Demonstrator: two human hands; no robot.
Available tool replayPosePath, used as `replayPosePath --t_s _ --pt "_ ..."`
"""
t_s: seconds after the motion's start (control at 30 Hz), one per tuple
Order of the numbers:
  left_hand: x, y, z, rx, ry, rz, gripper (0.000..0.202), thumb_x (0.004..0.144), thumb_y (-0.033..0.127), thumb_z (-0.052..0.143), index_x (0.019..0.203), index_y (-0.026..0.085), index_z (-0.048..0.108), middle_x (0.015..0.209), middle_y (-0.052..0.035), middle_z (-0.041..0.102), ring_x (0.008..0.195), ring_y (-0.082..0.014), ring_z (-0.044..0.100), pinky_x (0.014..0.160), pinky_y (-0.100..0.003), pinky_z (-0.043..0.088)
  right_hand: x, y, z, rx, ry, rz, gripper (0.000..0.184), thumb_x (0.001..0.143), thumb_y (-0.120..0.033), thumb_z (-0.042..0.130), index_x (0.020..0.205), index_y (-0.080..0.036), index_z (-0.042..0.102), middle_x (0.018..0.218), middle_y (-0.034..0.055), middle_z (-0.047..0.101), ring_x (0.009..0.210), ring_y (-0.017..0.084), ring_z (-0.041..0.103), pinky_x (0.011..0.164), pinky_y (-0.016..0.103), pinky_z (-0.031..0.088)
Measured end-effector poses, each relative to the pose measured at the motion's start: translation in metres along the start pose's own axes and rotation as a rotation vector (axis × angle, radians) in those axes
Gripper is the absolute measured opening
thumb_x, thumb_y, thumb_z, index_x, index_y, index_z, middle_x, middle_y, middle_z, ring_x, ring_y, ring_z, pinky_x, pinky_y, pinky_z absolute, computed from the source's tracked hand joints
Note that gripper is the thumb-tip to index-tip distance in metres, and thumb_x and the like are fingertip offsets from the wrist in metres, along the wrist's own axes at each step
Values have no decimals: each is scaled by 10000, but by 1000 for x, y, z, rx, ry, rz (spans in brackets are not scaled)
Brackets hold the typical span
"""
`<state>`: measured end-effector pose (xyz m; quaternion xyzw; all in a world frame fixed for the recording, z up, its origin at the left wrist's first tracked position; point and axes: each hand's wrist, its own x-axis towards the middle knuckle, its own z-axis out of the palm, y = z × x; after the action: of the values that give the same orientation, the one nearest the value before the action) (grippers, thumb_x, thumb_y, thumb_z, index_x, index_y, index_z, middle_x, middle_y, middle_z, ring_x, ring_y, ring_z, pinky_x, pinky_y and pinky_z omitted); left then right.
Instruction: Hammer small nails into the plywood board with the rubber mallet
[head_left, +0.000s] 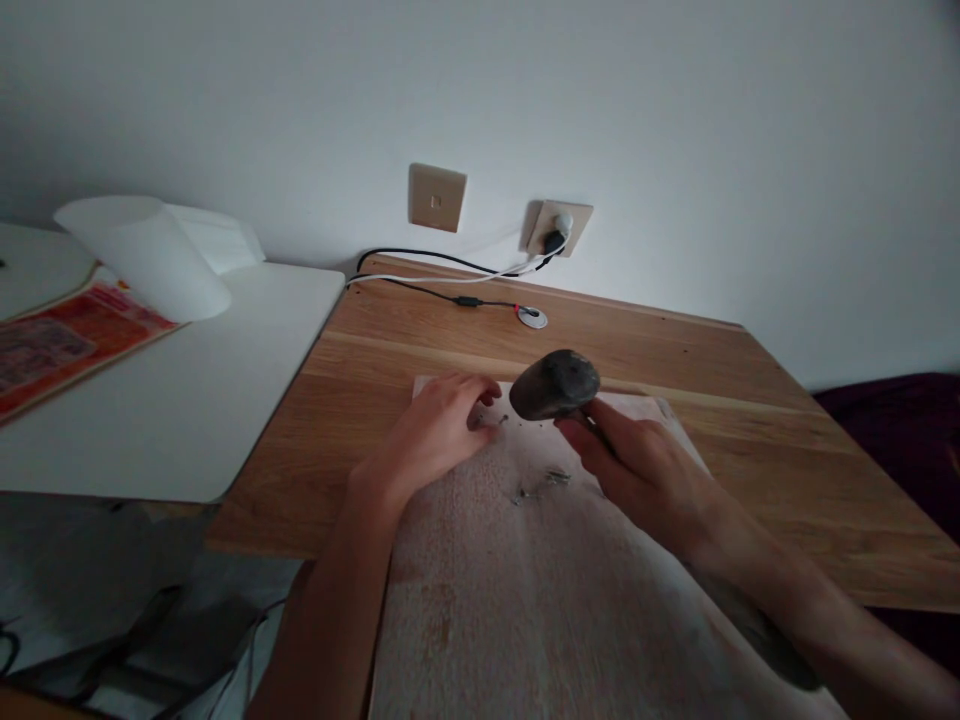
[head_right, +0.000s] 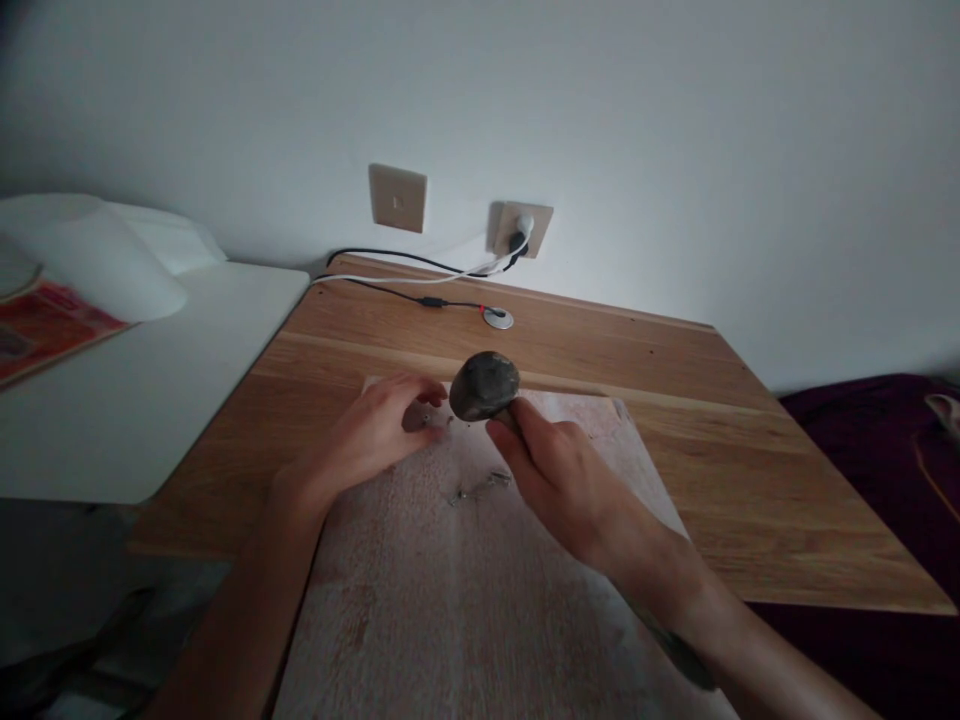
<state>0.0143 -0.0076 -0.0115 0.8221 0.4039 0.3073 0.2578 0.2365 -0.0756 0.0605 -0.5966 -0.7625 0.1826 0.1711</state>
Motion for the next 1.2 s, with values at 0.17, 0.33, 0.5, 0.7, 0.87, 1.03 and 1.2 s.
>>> replayPosePath --t_s 0.17,0.33,0.5,0.7,0.87,1.03,1.2 --pt "9 3 4 18 -40 30 127 866 79 751 880 205 740 982 -41 732 1033 -243 678 963 -425 535 -2 -8 -14 18 42 7 288 1069 -443 428 878 -263 547 584 -35 578 514 159 554 536 308 341" --pt "11 2 6 8 -43 28 161 868 49 732 894 203 770 1008 -47 728 1054 -244 671 967 -409 533 0 -12 -5 61 -36 -2 257 1046 -419 431 872 -265 542 576 -34 566 506 170 549 518 310 331" --pt "11 -1 7 36 -16 66 169 872 43 738 865 210 761 1009 -37 721 1049 -232 657 994 -409 527 -4 -21 -16 67 73 -18 285 1055 -434 445 836 -270 525 593 -29 592 511 158 558 535 311 349" --pt "9 3 5 22 -29 21 130 882 67 728 859 194 743 1036 -57 726 1086 -252 664 992 -417 529 -1 -9 0 23 -55 26 251 1048 -417 419 941 -254 578 640 2 654 591 205 649 559 319 371" --pt "9 6 3 38 -34 0 82 879 125 770 879 184 713 1011 -59 710 1050 -257 670 972 -431 530 -1 7 -9 17 42 15 305 1059 -462 411 873 -268 554 507 -51 505 435 167 507 496 316 326" --pt "11 7 8 67 -24 59 130 878 70 754 828 178 702 1080 -63 716 1087 -251 666 991 -429 530 -7 12 -15 -5 53 23 316 1069 -460 416 858 -264 546 538 -36 540 470 159 523 500 302 338" --pt "13 7 9 148 -26 124 164 892 25 700 824 174 712 1150 -69 736 1169 -271 638 1027 -466 517 -10 9 -3 0 -54 36 308 1068 -455 419 902 -250 579 552 -38 558 478 163 532 509 305 337"
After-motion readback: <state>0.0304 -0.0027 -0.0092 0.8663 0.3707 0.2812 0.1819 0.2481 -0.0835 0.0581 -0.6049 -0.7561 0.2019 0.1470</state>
